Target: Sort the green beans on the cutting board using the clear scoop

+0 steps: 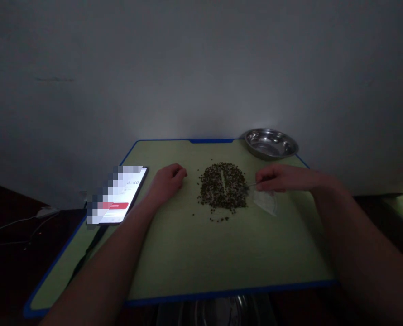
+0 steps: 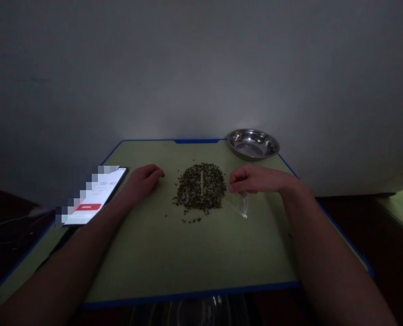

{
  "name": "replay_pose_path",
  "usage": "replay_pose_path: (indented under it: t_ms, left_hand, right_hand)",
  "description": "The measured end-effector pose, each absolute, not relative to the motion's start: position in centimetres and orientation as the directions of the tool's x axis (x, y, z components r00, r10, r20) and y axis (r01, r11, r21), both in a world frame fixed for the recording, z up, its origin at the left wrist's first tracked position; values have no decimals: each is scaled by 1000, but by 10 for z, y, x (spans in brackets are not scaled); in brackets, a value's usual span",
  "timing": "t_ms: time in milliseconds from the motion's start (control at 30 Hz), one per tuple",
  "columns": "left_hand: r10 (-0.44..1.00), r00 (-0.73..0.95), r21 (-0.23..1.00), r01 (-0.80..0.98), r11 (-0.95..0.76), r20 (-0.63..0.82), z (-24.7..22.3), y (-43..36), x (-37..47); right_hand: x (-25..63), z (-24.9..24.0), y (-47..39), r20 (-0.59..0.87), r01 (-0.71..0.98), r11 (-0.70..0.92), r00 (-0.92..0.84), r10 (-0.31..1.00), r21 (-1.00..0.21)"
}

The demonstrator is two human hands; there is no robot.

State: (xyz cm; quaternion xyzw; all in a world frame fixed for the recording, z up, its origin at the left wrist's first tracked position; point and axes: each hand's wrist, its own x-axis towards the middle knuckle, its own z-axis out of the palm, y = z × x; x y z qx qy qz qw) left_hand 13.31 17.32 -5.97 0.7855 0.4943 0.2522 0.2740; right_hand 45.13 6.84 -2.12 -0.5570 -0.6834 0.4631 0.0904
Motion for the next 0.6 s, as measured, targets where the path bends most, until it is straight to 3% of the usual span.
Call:
replay_pose_path:
  t_ms: [600]
  left_hand:
    - [907, 399, 668, 640, -380, 135, -62, 175, 131]
  right_hand:
    - [437, -33, 71, -462, 690, 41, -526, 714, -722]
